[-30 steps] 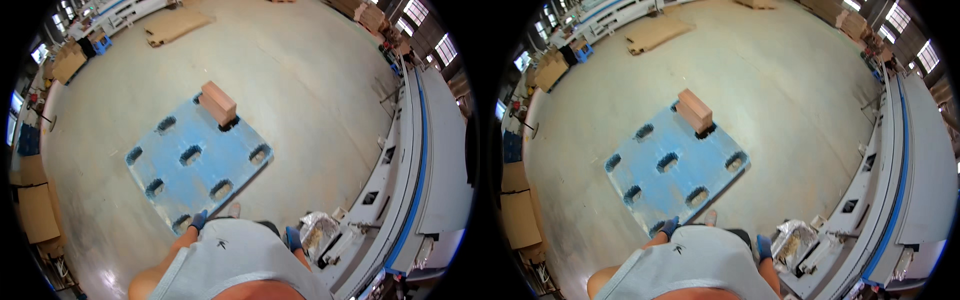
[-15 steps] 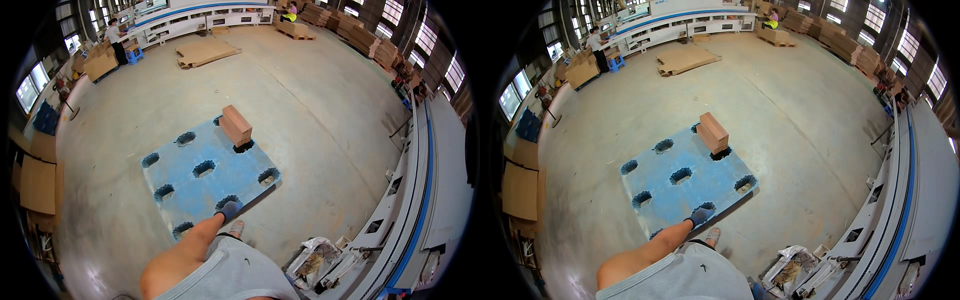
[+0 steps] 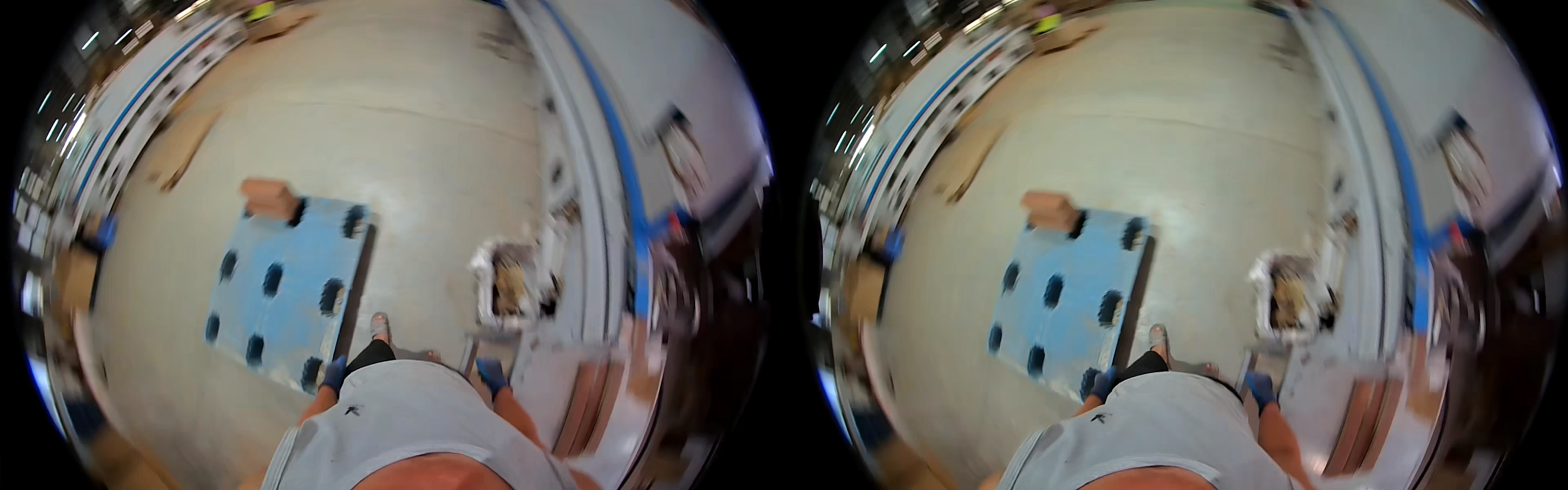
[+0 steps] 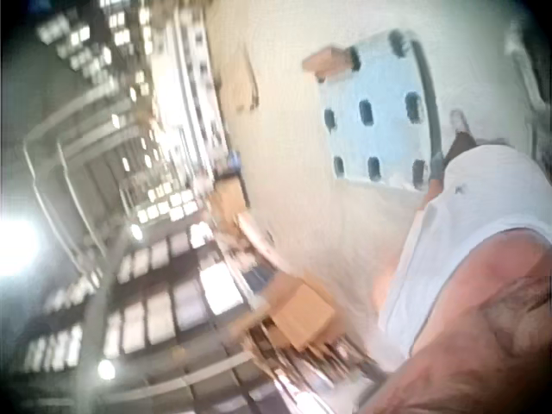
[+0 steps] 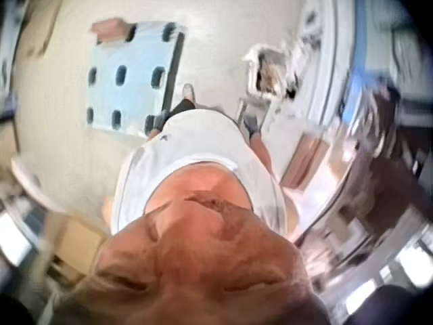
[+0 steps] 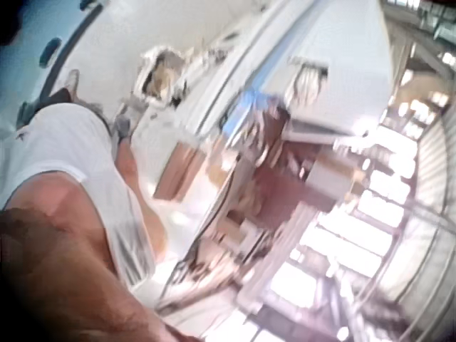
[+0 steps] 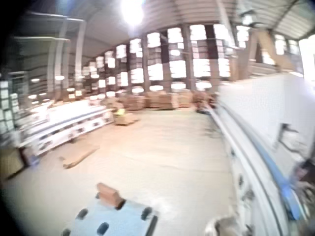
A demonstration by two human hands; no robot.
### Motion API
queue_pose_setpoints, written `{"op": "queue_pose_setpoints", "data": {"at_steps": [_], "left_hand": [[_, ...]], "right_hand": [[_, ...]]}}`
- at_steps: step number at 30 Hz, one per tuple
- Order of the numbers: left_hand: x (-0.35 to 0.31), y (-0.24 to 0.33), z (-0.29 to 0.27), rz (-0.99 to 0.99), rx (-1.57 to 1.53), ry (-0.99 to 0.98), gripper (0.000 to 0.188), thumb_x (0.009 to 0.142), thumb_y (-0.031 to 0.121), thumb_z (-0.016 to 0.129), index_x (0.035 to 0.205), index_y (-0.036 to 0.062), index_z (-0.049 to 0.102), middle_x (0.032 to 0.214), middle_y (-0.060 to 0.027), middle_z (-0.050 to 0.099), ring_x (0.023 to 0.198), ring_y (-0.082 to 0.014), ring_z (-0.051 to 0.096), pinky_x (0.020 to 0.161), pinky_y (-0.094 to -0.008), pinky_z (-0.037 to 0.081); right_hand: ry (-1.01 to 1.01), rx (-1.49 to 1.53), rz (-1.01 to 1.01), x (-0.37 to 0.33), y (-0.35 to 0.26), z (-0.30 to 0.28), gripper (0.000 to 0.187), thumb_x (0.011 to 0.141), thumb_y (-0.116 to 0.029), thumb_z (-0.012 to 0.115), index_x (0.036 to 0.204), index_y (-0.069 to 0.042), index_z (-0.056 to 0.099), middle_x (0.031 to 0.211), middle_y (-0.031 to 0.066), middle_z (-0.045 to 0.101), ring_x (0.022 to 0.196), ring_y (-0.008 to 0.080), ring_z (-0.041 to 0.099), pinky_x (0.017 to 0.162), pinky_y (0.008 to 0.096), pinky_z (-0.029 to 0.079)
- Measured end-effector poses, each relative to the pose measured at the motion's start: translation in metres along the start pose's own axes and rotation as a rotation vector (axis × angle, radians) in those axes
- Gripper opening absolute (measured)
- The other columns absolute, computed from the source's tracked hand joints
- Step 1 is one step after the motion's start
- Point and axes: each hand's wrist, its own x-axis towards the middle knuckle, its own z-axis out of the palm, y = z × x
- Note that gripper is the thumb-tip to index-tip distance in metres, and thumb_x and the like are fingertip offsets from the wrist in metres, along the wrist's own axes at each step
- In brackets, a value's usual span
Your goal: The person collects edge-banded wood planks from a woodworking machine, aligns them into a stack on the table by hand, and carries each stack over to place it onto a pallet.
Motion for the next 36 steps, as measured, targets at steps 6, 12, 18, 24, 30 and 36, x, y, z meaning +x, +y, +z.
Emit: {"op": "queue_pose_setpoints", "data": {"at_steps": [6,12,18,24,30,36], "left_hand": [[0.0,0.018,-0.012,0.006,-0.055,-0.348,0.038,0.096,0.038,0.055,0.11,0.0033,0.055,0.09,-0.0201,0.062,0.086,-0.0297,0.064,0.074,-0.05,0.05],[0.026,0.036,-0.018,-0.121,-0.417,-0.437,0.047,0.095,0.039,0.057,0.127,0.0054,0.052,0.107,-0.0173,0.064,0.098,-0.0311,0.063,0.079,-0.0496,0.05],[0.061,0.067,-0.043,-0.566,-0.981,-0.377,0.06,0.095,0.044,0.058,0.142,0.0096,0.047,0.126,-0.0118,0.06,0.106,-0.031,0.06,0.087,-0.0496,0.048],[0.028,0.01,-0.015,-0.565,-1.069,-0.528,0.026,0.097,0.036,0.06,0.11,0.0154,0.068,0.093,-0.0029,0.066,0.08,-0.0227,0.06,0.074,-0.0398,0.049],[-0.027,-0.044,-0.017,-0.006,-0.197,-0.534,0.023,0.095,0.033,0.063,0.107,0.0135,0.066,0.093,-0.0056,0.066,0.079,-0.0255,0.061,0.072,-0.0408,0.05],[-0.034,-0.051,-0.027,0.103,-0.067,-0.515,0.021,0.093,0.03,0.066,0.103,0.0115,0.064,0.094,-0.0083,0.067,0.078,-0.0284,0.063,0.069,-0.0418,0.051]], "right_hand": [[0.261,0.026,0.252,-0.015,0.0,0.016,0.016,0.084,-0.019,0.059,0.076,-0.006,0.065,0.077,0.0215,0.065,0.068,0.036,0.066,0.064,0.0493,0.05],[0.333,0.827,0.763,-0.038,-0.096,-0.046,0.034,0.084,-0.034,0.055,0.08,-0.001,0.063,0.089,0.0257,0.064,0.085,0.0453,0.061,0.075,0.0496,0.048],[0.691,0.592,0.696,-0.073,-0.181,-0.114,0.013,0.088,-0.016,0.061,0.09,-0.003,0.061,0.083,0.024,0.063,0.075,0.0439,0.061,0.066,0.0472,0.049],[1.064,0.335,0.724,-0.118,-0.207,-0.175,0.027,0.084,-0.013,0.065,0.109,-0.004,0.066,0.091,0.0189,0.066,0.082,0.0399,0.064,0.072,0.0445,0.051],[0.736,-0.195,1.124,-0.187,-0.187,-0.146,0.053,0.083,-0.024,0.064,0.132,-0.006,0.058,0.12,0.0213,0.057,0.11,0.0403,0.056,0.092,0.0495,0.045],[0.633,-0.179,1.161,-0.221,-0.192,-0.123,0.053,0.086,-0.03,0.061,0.132,-0.005,0.059,0.128,0.0253,0.055,0.121,0.0432,0.051,0.102,0.0547,0.039]]}}
